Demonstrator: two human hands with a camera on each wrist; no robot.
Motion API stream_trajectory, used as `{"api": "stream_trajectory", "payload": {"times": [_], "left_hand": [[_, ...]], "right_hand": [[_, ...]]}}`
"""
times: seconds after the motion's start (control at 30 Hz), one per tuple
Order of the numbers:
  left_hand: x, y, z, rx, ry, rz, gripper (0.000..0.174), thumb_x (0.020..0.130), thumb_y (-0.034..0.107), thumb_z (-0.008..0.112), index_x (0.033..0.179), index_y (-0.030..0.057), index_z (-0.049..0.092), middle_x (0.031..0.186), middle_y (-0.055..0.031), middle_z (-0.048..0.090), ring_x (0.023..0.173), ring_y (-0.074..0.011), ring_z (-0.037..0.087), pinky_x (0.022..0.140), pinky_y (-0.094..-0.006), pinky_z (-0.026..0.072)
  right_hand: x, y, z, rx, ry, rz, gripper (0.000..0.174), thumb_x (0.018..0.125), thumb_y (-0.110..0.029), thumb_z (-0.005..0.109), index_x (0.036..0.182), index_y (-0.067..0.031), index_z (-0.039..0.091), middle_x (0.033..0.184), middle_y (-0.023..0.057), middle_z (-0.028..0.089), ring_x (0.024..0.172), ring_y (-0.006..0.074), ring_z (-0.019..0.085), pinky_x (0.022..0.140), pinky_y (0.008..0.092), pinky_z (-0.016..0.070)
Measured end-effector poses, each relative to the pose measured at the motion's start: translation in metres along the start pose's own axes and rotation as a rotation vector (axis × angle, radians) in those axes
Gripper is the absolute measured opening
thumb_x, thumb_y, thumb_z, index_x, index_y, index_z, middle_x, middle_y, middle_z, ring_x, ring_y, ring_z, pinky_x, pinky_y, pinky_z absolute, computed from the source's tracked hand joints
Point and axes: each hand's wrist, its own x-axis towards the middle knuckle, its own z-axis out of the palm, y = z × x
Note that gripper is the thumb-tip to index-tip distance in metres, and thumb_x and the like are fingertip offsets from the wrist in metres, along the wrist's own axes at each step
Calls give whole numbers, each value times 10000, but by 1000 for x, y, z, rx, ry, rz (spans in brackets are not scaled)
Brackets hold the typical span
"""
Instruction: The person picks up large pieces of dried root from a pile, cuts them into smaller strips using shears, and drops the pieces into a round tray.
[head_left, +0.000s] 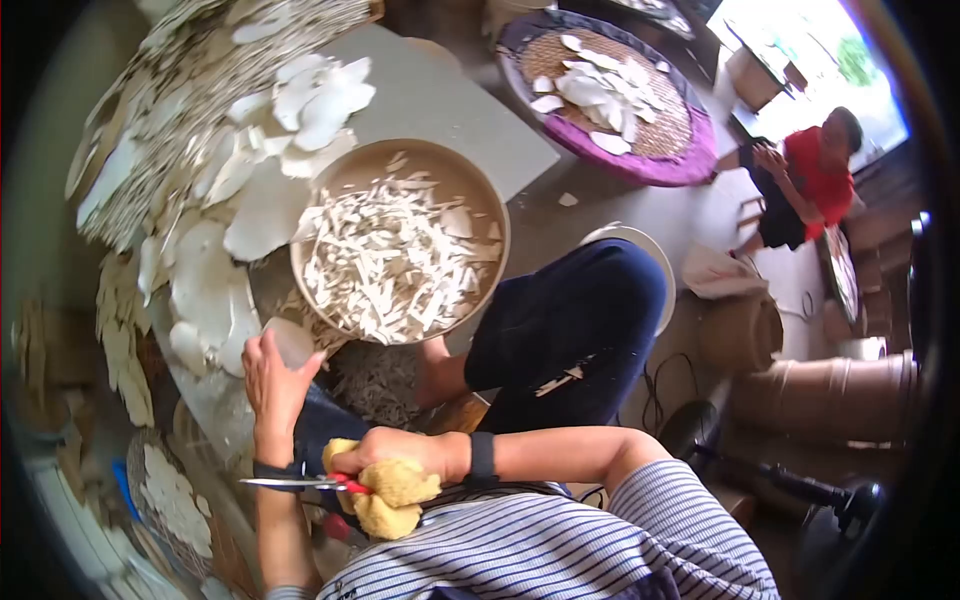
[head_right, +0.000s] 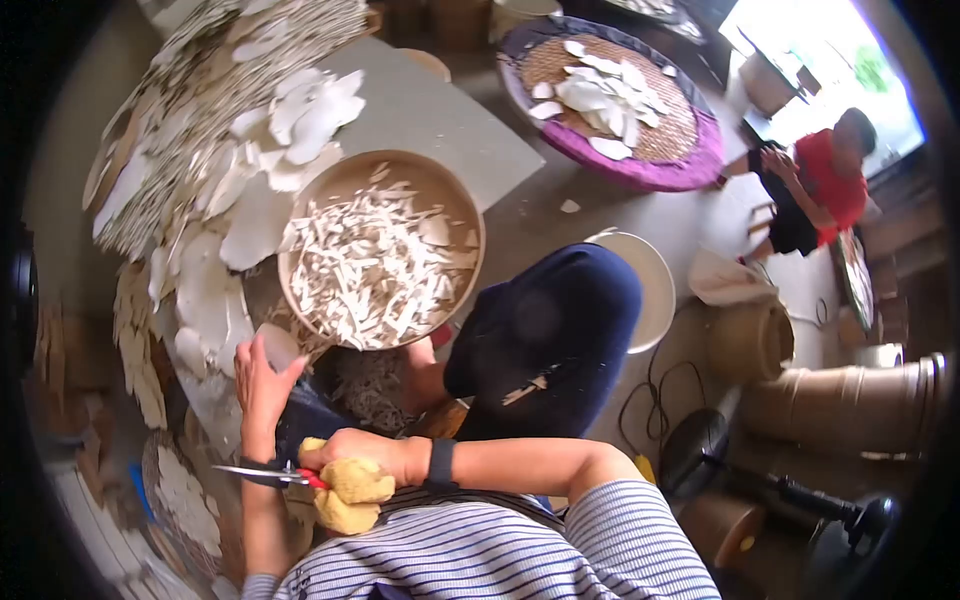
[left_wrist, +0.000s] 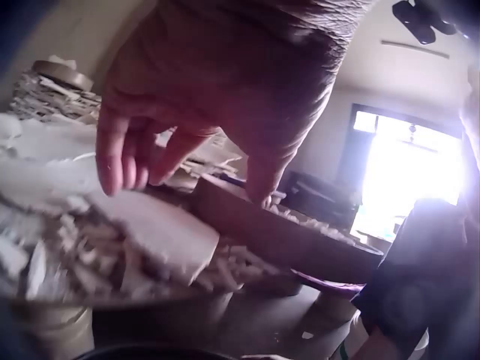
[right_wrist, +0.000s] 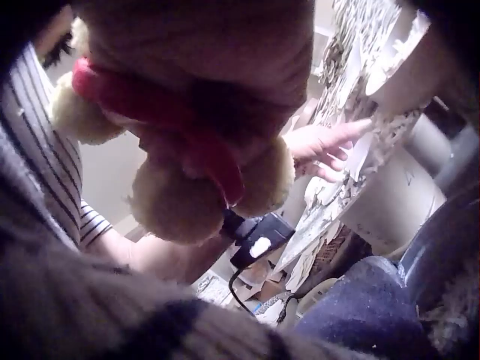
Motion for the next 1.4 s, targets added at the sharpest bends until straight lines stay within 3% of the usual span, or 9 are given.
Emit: {"api": "stream_trajectory", "payload": {"times": [0.23, 0.4, 0.47, 0.57, 0.8, 0.97, 1.03, 1.2, 1.4], "left_hand": [[-7, -17, 12, -140, -5, 14, 605, 660, 165, 709, 1179, -17, 457, 1176, -198, 449, 1077, -368, 469, 896, -407, 404], [-11, -64, 3, -314, 230, -84, 231, 823, 100, 514, 1017, -3, 584, 972, -170, 581, 881, -350, 555, 751, -385, 442], [-28, -69, -13, -1063, 318, -423, 209, 876, 170, 530, 942, -16, 599, 836, -95, 612, 740, -198, 596, 662, -318, 475], [-70, -73, -38, -1747, 321, -596, 243, 856, 194, 551, 973, -16, 586, 842, -103, 628, 721, -193, 609, 679, -316, 508], [-131, -53, -56, -1770, 448, -619, 312, 819, 65, 586, 1110, -6, 496, 977, -119, 618, 841, -197, 627, 733, -313, 523], [-144, -34, -53, -1745, 477, -674, 335, 835, 100, 598, 1132, 4, 477, 978, -119, 618, 823, -178, 631, 689, -293, 534], [-146, -30, -45, -1735, 471, -680, 346, 837, 104, 599, 1142, 5, 470, 974, -117, 620, 822, -174, 632, 679, -290, 536], [-141, -20, -39, -1679, 401, -646, 395, 842, 63, 583, 1199, -1, 428, 972, -124, 620, 809, -180, 637, 664, -294, 548], [-123, -25, -37, -1654, 336, -589, 493, 846, 51, 573, 1289, 0, 364, 979, -129, 621, 799, -176, 638, 663, -287, 550]], "right_hand": [[0, -2, 0, -95, 16, 10, 200, 696, -170, 609, 809, -31, 522, 683, 151, 531, 653, 352, 548, 576, 372, 431], [1, 14, 6, -114, -45, -20, 238, 766, -165, 598, 945, -11, 565, 734, 149, 596, 672, 286, 619, 599, 341, 483], [4, 5, 7, -146, -75, 158, 259, 764, -165, 607, 982, -28, 576, 755, 111, 618, 701, 216, 632, 651, 308, 494], [8, 2, 17, 456, 25, 369, 159, 823, -106, 546, 934, 6, 569, 789, 77, 632, 743, 122, 598, 696, 246, 474], [-9, 50, 22, 723, 106, 308, 372, 821, -76, 605, 1164, -52, 462, 1050, 50, 557, 956, 127, 552, 844, 272, 466], [-20, 67, 15, 912, -63, 544, 405, 823, -50, 596, 1197, -54, 439, 1076, 58, 553, 1004, 144, 538, 879, 285, 449], [-18, 60, 26, 369, -87, 411, 398, 821, -44, 593, 1190, -48, 441, 1070, 61, 553, 994, 144, 543, 868, 284, 452], [1, 39, 34, 326, 12, 411, 252, 776, -43, 608, 1006, -37, 503, 869, 35, 564, 805, 117, 535, 705, 257, 448], [6, 42, 25, -28, 1, 269, 233, 737, -74, 606, 930, -45, 478, 801, 101, 562, 735, 243, 554, 665, 311, 440]]}}
